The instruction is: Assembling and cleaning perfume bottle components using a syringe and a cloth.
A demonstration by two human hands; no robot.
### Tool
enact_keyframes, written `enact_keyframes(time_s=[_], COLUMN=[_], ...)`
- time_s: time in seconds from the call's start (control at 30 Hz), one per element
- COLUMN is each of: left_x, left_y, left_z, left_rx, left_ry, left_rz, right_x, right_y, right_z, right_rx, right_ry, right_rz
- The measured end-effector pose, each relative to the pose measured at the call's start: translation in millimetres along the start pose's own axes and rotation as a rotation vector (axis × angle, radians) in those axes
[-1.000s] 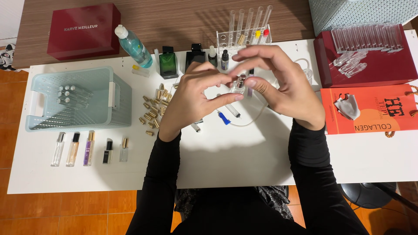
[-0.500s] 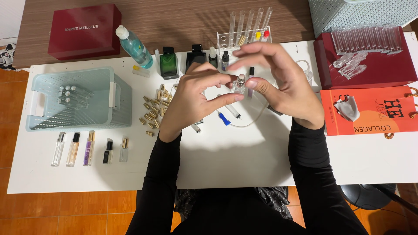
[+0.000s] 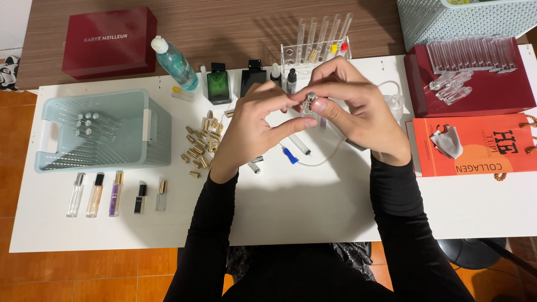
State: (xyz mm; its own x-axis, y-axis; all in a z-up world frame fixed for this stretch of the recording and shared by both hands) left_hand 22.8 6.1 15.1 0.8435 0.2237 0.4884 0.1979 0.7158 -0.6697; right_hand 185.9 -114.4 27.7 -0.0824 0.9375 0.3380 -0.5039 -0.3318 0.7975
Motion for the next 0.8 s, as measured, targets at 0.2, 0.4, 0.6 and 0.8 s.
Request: enact_keyframes(time_s=[0.2, 0.4, 0.6, 0.8], left_x=[0.0, -0.1, -22.8, -27.1], left_y=[0.8, -0.3, 67.7, 61.0], left_z=[3.2, 11.1, 15.8, 34.8], left_rx=[-0.016, -0.048, -0.49, -1.14], left_ry=[-0.005, -0.106, -0.483, -0.597], left_rz=[0.001, -0.008, -0.118, -0.175], right_x=[1.1, 19.3, -10.9, -53.6], right_y=[-12.9, 4.7, -50.5, -75.5], right_z=[-4.2, -19.8, -30.9, -67.9], right_rx=[0.056, 0.374, 0.778, 0.493], right_ry=[-0.123, -0.008, -0.362, 0.001], right_rz=[0.071, 0.036, 0.307, -0.062])
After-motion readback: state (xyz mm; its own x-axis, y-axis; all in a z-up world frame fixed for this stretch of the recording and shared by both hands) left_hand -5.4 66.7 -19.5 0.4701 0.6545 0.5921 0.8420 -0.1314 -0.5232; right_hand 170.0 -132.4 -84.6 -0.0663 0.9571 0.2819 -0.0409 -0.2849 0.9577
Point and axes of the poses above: each hand's wrist, its own x-axis towards the middle knuckle, its own z-axis out of the back of the hand, y = z × x, the point moved 3 cm from there along x, towards the middle knuckle, and after that the axes turned 11 degrees about y, right-handed, at the moved point
